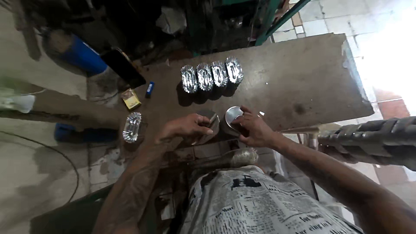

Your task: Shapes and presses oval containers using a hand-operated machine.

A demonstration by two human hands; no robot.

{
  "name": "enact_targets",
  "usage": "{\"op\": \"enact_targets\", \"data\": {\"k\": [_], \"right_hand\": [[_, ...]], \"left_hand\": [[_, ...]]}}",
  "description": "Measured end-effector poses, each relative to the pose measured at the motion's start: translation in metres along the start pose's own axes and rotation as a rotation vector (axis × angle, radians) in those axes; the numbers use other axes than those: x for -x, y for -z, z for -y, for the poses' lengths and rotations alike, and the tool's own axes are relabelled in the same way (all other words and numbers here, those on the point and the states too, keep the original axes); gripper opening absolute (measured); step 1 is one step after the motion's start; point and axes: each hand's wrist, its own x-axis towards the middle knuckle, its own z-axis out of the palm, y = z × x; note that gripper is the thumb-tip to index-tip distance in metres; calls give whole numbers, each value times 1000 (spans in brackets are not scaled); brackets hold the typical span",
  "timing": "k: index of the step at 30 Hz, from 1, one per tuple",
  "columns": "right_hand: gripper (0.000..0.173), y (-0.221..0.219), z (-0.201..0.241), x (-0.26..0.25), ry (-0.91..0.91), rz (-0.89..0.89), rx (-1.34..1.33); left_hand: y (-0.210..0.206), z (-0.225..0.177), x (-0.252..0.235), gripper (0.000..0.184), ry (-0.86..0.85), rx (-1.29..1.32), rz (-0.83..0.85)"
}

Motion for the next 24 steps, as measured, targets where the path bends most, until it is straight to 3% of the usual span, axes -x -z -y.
{"op": "enact_targets", "data": {"k": [2, 5, 8, 9, 10, 12, 13, 15, 17, 18, 20, 22, 23, 24], "right_hand": [[37, 6, 11, -2, -30, -20, 106], [35, 42, 58, -15, -232, -40, 221], [34, 50, 81, -19, -365, 39, 163], [33, 47, 86, -16, -379, 23, 90], [35, 43, 95, -12, -395, -36, -52], [37, 21, 119, -7, -452, -273, -582], [33, 1, 134, -9, -504, -418, -889], [29, -34, 160, -15, -657, -526, -1206], [29, -44, 170, -13, -728, -357, -1270], [26, -36, 168, -10, -702, -193, -1258], [18, -21, 164, -11, -591, 13, -1300], [18, -24, 160, -10, -546, 4, -1379], [17, -30, 151, -7, -554, -26, -1330], [14, -37, 135, 5, -561, -19, -1168]], "left_hand": [[-3, -1, -1, 21, -13, -31, -57], [-12, -10, -1, 58, -12, -149, -193], [-45, -24, 23, 47, -64, -435, -420], [-60, -25, 38, 42, -153, -462, -553], [-74, -21, 54, 41, -268, -352, -695], [-101, -17, 76, 38, -401, 212, -842], [-114, -15, 76, 33, -402, 500, -883], [-134, -1, 70, 31, -313, 876, -861], [-151, 13, 69, 30, -265, 1128, -803], [-158, 20, 69, 26, -322, 1229, -808], [-176, 29, 63, 24, -554, 1358, -843], [-190, 42, 44, 22, -770, 1331, -810], [-190, 50, 33, 21, -717, 1313, -803], [-189, 62, 20, 20, -512, 1233, -814]]}}
